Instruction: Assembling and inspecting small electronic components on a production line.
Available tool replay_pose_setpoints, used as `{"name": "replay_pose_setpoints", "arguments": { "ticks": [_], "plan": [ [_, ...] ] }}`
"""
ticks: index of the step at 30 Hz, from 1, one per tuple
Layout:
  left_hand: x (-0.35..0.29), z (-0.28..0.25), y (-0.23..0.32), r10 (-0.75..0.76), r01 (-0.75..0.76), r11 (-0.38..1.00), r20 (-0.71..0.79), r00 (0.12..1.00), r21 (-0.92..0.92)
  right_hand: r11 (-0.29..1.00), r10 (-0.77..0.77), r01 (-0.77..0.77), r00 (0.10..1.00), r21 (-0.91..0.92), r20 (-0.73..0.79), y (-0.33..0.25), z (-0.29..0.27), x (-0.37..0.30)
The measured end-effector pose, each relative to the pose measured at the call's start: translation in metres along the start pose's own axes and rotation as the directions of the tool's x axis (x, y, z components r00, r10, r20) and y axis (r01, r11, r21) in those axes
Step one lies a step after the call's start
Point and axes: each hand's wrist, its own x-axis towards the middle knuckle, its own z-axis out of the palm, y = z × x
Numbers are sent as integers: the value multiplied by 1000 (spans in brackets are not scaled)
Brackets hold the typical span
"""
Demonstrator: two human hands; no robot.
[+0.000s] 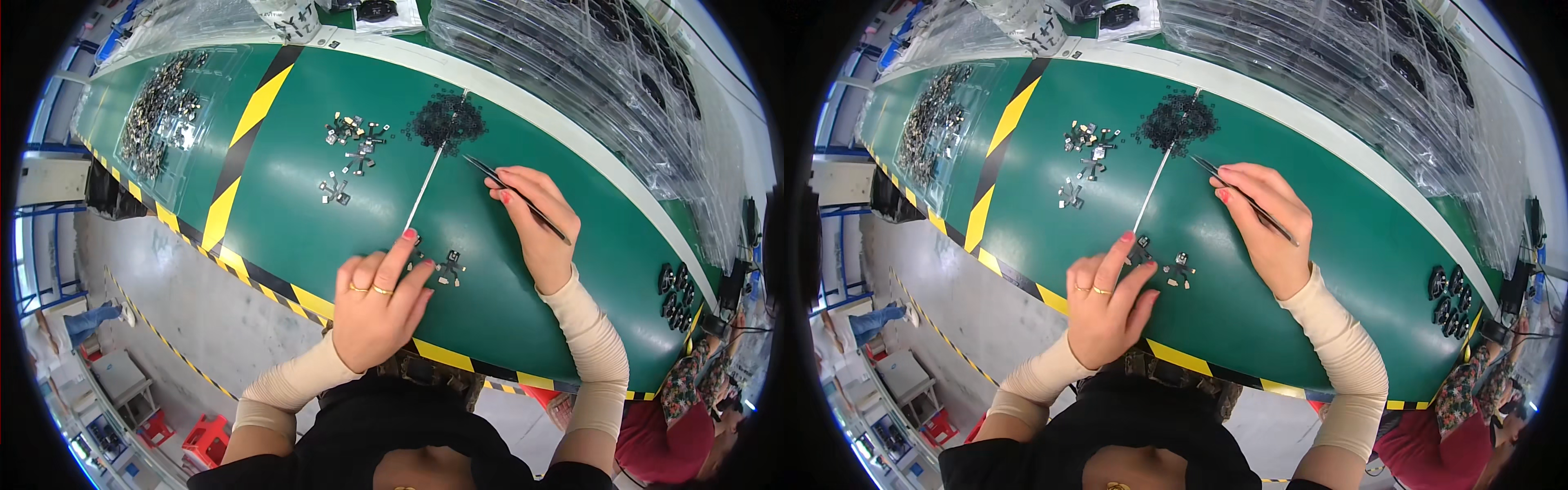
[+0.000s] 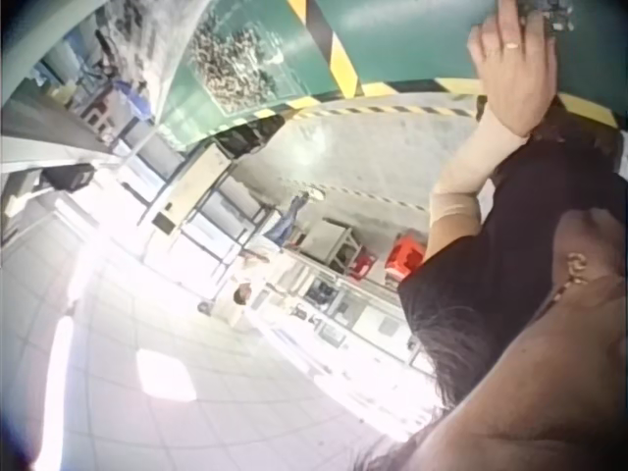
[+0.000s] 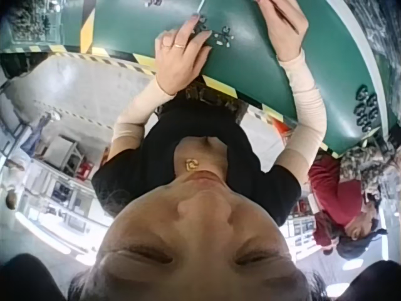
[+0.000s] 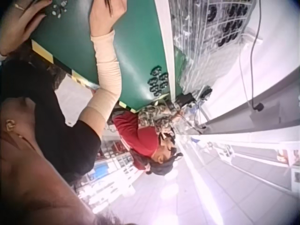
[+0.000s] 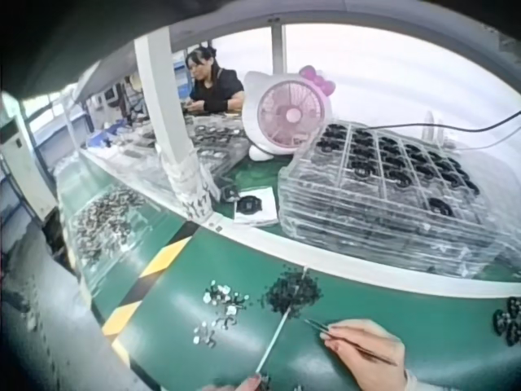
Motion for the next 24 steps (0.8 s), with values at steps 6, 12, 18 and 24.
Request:
{"name": "replay_pose_setpoints", "arguments": {
  "ticks": [6, 12, 18, 24],
  "plan": [
    [-3, 4, -6, 19, -23, 996, 50, 999, 81, 999, 17, -18, 999, 30, 28, 1, 2, 2],
    [0, 5, -4, 59, -60, 997, 32, 998, 51, 995, -38, 47, 995, -91, 95, 4, -3, 6],
    [-4, 8, -7, 81, -80, 995, -18, 997, 57, 941, -242, 309, 899, -136, 366, -18, -10, -30],
    [-4, 7, -7, 83, -80, 995, -37, 996, 63, 910, -308, 402, 821, -104, 482, -20, -6, -36]
  ]
}}
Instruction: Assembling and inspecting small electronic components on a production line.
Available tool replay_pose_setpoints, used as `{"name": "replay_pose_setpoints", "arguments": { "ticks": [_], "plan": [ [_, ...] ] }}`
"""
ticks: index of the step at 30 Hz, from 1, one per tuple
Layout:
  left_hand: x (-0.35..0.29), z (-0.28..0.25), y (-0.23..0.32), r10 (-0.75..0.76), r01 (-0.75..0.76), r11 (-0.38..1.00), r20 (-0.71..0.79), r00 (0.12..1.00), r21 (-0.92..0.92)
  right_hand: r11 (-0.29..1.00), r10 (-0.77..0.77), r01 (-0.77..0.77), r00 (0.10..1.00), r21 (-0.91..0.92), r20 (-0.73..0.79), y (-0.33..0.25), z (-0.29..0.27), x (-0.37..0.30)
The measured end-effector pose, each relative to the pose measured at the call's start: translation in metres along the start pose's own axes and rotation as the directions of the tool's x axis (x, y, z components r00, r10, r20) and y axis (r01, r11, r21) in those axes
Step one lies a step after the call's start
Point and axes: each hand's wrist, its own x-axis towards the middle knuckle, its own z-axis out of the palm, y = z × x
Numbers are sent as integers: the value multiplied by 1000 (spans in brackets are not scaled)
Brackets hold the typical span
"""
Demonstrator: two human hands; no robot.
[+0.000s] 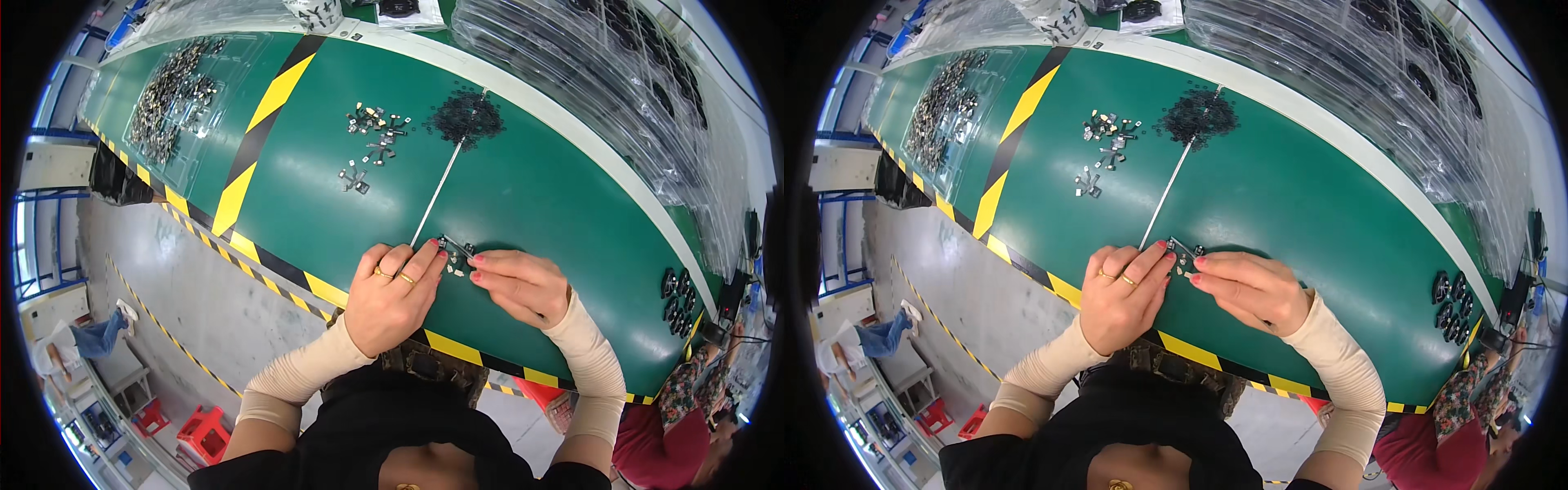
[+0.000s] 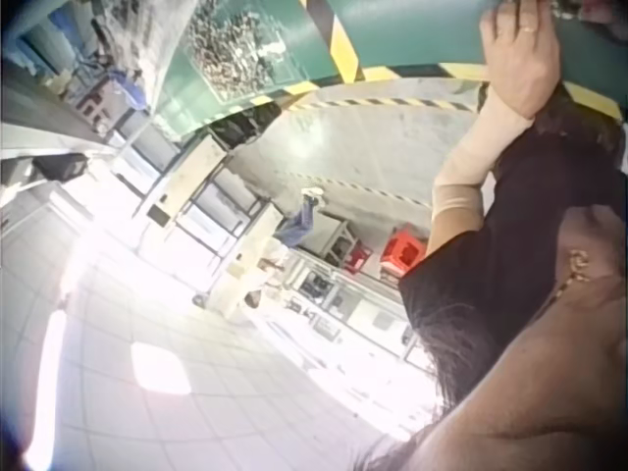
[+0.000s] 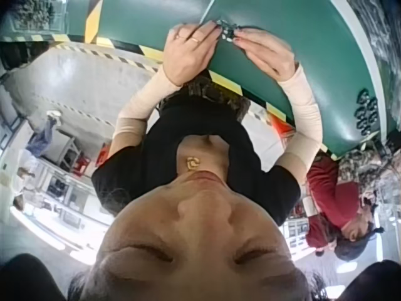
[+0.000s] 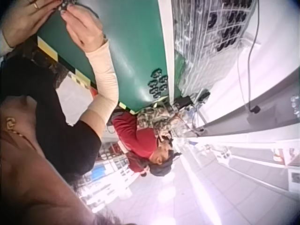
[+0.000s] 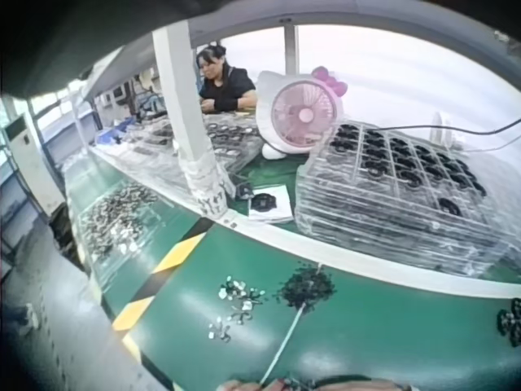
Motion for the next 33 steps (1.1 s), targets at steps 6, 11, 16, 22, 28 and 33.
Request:
{"name": "replay_pose_setpoints", "arguments": {
  "ticks": [6, 11, 16, 22, 28, 33],
  "plan": [
    [0, -1, 1, -11, 11, 1000, 6, 1000, 29, 995, -87, 89, 996, -55, 29, 4, 4, 0],
    [-3, -1, 1, 9, -10, 997, 10, 1000, 70, 990, -79, 79, 997, -115, 2, 3, 8, -1],
    [-2, 0, 0, 13, -13, 996, 9, 1000, 85, 992, -67, 64, 997, -107, -27, 4, 8, 1],
    [-1, -2, 1, 33, -33, 994, 10, 999, 107, 991, -89, 86, 996, -105, -20, 5, 9, 0],
    [0, -3, 1, 50, -53, 991, 27, 998, 126, 989, -99, 94, 994, -118, -44, 4, 8, 0],
    [0, -2, 1, 35, -36, 993, 10, 999, 111, 992, -80, 77, 996, -102, -31, 4, 8, -1]
  ]
}}
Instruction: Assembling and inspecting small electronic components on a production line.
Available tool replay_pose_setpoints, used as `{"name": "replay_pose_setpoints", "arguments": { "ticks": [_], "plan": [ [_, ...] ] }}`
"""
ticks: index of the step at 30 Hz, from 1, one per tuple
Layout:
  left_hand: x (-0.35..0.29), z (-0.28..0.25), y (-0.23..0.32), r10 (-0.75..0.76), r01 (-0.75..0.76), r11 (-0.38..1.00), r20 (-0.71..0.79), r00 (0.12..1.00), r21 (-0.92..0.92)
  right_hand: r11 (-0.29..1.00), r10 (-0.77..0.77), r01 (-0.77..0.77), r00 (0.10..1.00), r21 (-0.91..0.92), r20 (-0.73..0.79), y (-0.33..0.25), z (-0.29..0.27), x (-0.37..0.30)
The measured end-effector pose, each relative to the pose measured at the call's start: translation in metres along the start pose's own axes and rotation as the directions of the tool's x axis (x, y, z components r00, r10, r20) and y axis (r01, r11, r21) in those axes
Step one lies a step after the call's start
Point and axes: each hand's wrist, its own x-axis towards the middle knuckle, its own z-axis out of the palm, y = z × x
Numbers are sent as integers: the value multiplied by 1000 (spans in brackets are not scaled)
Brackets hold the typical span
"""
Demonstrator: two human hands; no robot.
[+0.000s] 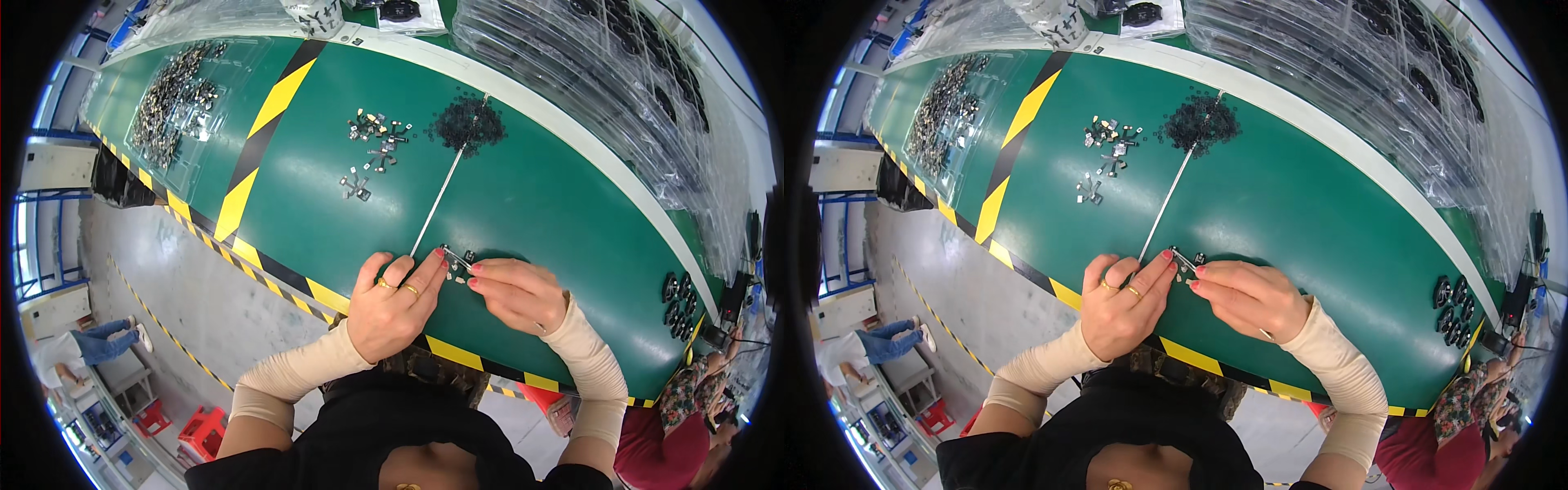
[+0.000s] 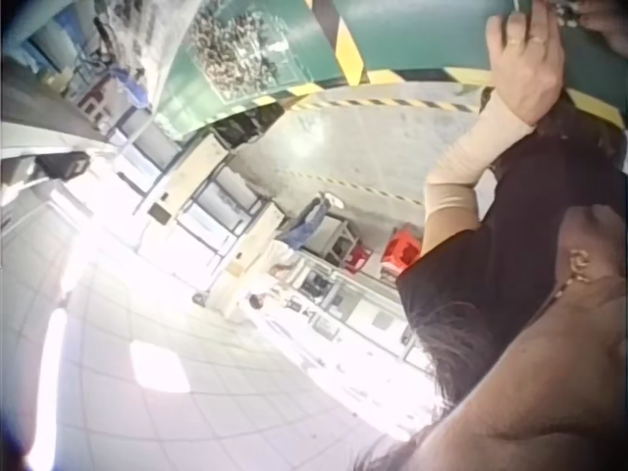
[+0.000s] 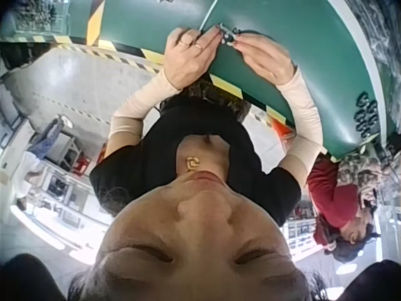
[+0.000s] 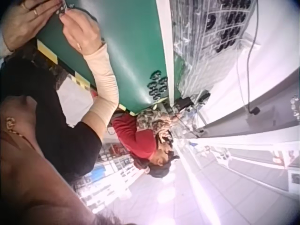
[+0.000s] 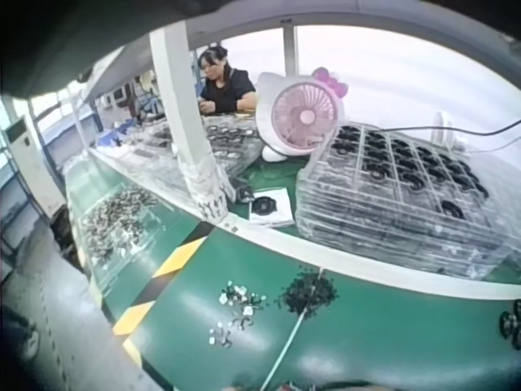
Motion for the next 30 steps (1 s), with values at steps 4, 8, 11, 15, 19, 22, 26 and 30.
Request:
{"name": "replay_pose_setpoints", "arguments": {
  "ticks": [4, 8, 11, 15, 19, 22, 26, 30],
  "plan": [
    [0, -1, 0, -10, 10, 1000, -2, 1000, -15, 1000, 5, -5, 1000, 31, 1, 1, -1, 0],
    [2, -3, -2, 22, -22, 1000, -18, 1000, -18, 1000, 20, -20, 1000, 13, -4, 0, -2, -3],
    [2, 0, -4, 21, -22, 999, -10, 1000, -34, 997, 22, -21, 1000, 74, -10, 1, -2, 0],
    [0, -1, -4, 31, -32, 999, -22, 999, -35, 998, 35, -34, 999, 52, -9, 1, -1, -1],
    [2, -2, -3, 36, -36, 999, -14, 999, -19, 998, 9, -8, 1000, 55, -22, 1, -2, -1],
    [1, -1, -3, 38, -38, 999, -20, 999, -24, 997, 24, -22, 999, 73, -21, 1, -2, -1],
    [2, -1, -3, 47, -48, 999, -22, 999, -20, 996, 56, -53, 998, 76, -29, 1, -2, -2],
    [2, -2, -3, 49, -49, 999, -9, 999, -20, 996, 59, -55, 997, 71, -46, 1, -2, 0]
  ]
}}
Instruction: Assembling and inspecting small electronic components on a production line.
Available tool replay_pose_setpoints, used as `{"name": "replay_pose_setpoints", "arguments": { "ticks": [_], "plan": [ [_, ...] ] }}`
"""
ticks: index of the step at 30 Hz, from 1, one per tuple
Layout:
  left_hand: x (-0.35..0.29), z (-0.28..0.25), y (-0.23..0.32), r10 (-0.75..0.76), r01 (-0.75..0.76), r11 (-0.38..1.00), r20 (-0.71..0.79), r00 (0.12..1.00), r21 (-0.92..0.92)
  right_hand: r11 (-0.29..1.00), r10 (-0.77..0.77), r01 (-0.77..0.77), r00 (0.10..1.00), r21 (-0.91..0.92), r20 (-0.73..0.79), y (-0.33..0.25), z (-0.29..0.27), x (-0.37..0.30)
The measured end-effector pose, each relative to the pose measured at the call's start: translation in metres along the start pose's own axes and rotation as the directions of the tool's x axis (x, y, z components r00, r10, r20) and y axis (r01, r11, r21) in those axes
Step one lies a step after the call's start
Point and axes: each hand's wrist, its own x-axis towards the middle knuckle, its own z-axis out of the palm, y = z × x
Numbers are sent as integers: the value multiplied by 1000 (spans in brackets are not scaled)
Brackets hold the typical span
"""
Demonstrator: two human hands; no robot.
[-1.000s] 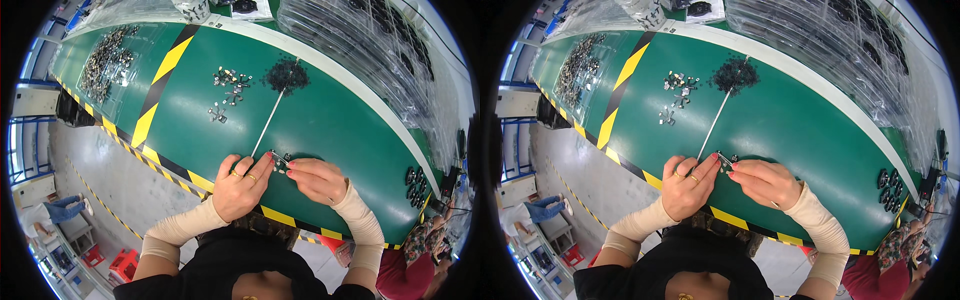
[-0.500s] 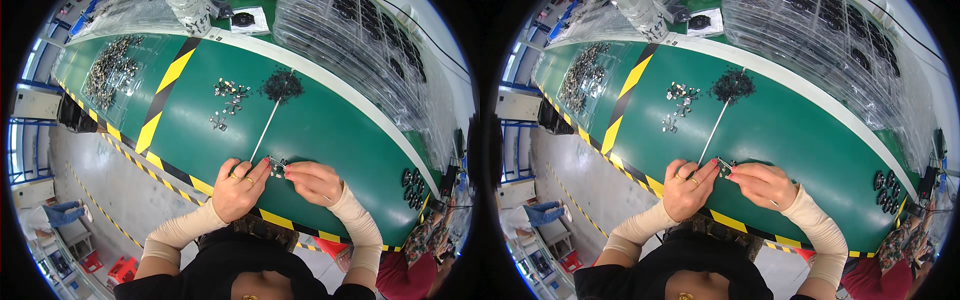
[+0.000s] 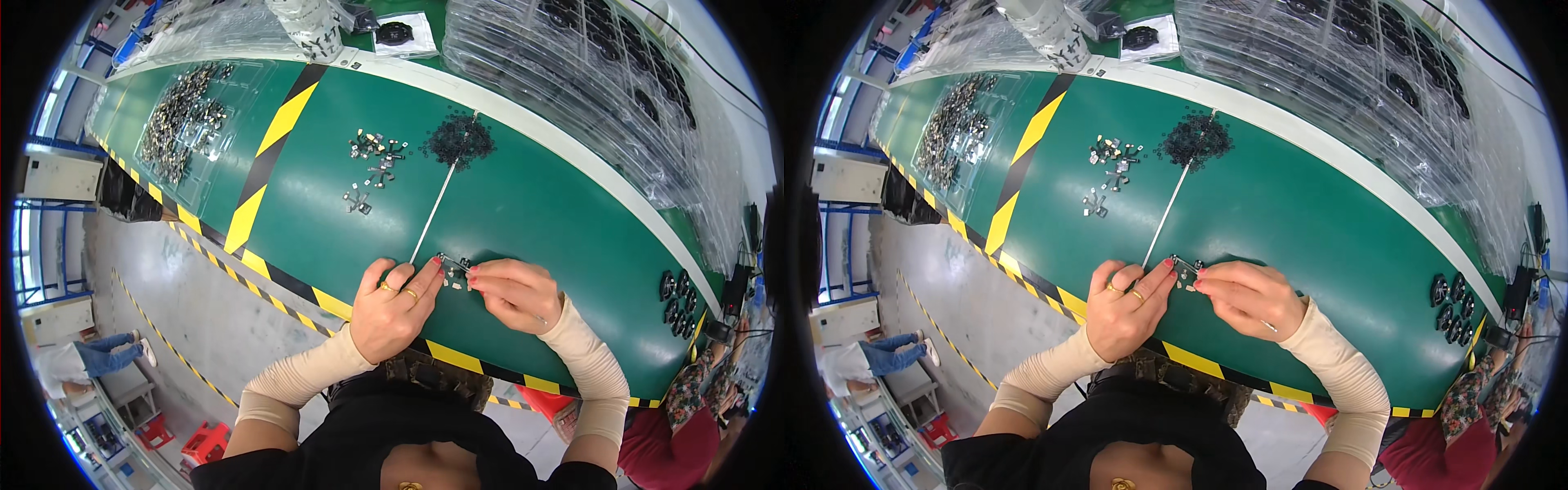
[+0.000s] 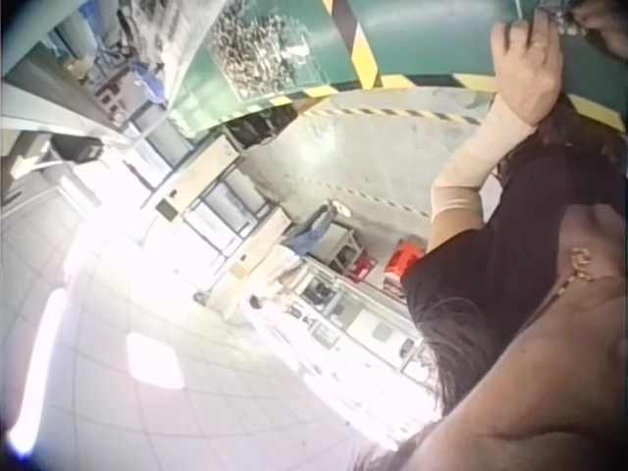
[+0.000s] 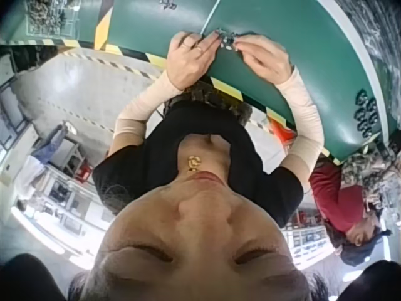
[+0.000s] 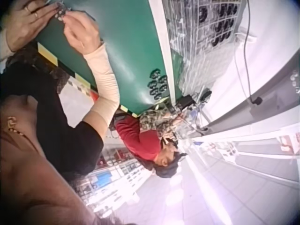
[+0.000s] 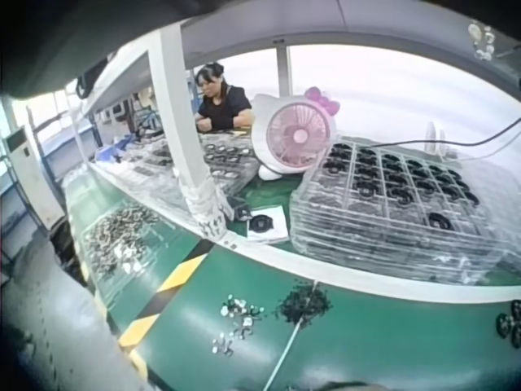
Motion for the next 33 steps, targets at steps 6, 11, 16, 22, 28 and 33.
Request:
{"name": "replay_pose_setpoints", "arguments": {
  "ticks": [6, 11, 16, 22, 28, 33],
  "plan": [
    [0, 2, -1, -17, 16, 999, -14, 1000, -40, 999, 31, -32, 999, 36, 16, -3, -1, 1],
    [-1, 2, -2, -30, 28, 997, -31, 999, -71, 999, 45, -46, 999, 26, 6, -2, 3, 1],
    [1, 1, -3, -30, 27, 995, -36, 999, -92, 997, 68, -68, 998, 48, -4, -3, -1, 0],
    [2, 2, -5, -169, 165, 951, 9, 986, -263, 976, 216, -205, 958, 76, -190, 0, -2, -5],
    [15, 1, 11, -25, 15, 982, -53, 998, -188, 974, 222, -200, 941, 110, -256, 0, 1, 1],
    [27, -10, -20, -105, 107, 994, -100, 989, 11, 961, 266, -232, 921, 149, -284, 3, 2, -3]
  ]
}}
